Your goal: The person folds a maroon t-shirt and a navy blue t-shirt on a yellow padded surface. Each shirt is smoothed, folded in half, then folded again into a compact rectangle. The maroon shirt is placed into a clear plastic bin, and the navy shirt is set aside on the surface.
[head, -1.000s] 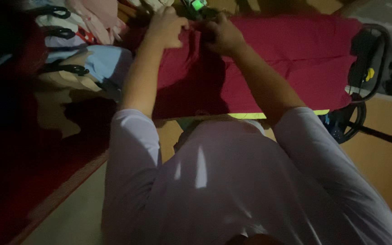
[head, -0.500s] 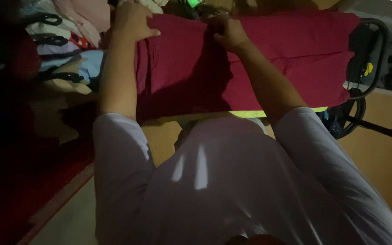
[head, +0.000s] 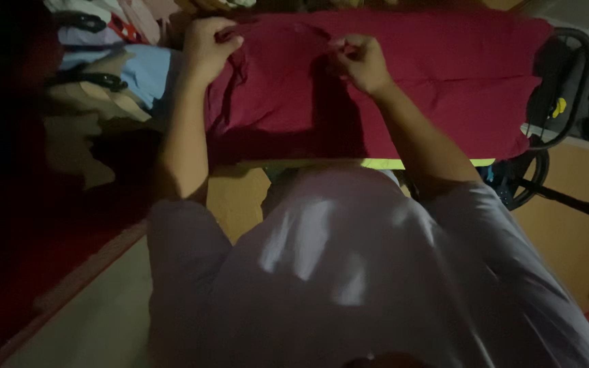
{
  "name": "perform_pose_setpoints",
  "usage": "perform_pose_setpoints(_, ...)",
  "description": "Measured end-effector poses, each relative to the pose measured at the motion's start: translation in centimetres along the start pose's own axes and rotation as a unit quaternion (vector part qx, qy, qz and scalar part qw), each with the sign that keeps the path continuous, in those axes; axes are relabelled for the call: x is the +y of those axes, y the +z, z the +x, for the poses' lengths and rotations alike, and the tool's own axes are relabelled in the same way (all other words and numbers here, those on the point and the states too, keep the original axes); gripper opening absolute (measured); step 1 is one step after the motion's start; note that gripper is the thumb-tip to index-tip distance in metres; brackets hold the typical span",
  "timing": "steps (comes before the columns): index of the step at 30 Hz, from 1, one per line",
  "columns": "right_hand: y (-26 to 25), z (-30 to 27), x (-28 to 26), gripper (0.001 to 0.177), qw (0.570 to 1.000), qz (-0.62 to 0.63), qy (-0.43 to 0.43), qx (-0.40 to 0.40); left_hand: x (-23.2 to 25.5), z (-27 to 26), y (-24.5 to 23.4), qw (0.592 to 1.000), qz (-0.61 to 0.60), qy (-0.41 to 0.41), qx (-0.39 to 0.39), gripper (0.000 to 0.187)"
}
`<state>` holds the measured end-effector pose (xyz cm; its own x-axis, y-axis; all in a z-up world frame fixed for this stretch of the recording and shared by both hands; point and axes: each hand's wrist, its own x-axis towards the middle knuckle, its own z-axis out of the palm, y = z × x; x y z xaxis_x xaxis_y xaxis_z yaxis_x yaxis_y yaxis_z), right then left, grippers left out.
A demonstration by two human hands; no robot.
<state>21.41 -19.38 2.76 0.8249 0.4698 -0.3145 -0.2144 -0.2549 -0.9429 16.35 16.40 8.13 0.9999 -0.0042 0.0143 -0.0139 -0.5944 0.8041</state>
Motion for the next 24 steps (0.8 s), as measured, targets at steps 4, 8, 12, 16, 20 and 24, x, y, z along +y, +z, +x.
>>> perform_pose_setpoints(4, 0.6, -4.3, 1.0, 0.026, 0.983, 0.052, -0.162, -0.071, 2.2, -5.9, -0.7, 0.978, -0.139, -0.15, -0.035, 0.02)
perform_pose_setpoints(8, 1.7, -8.9, 2.0, 0.035, 0.963, -0.088, -0.244, -0.074, 2.9, -12.6, 0.0, 0.998, -0.062, 0.02, -0.026, 0.023)
perform_pose_setpoints(12, 3.2, -12.2, 1.9, 0.035, 0.928, -0.27, -0.249, -0.06, 3.0, -18.3, 2.4, 0.996, -0.06, 0.032, -0.05, 0.019)
perform_pose_setpoints(16, 4.0, -13.4, 2.0, 0.031, 0.893, -0.35, -0.266, -0.097, 2.5, -21.9, 5.0, 0.997, 0.028, -0.07, -0.018, 0.028)
perform_pose_setpoints(20, 4.3, -13.7, 2.5, 0.027, 0.88, -0.384, -0.253, -0.116, 0.9, -22.6, 7.7, 0.979, 0.034, -0.178, 0.092, 0.037)
perform_pose_setpoints(24, 4.1, -13.9, 2.6, 0.025, 0.898, -0.334, -0.265, -0.109, -0.8, -23.0, 8.3, 0.984, 0.01, -0.097, 0.149, 0.036)
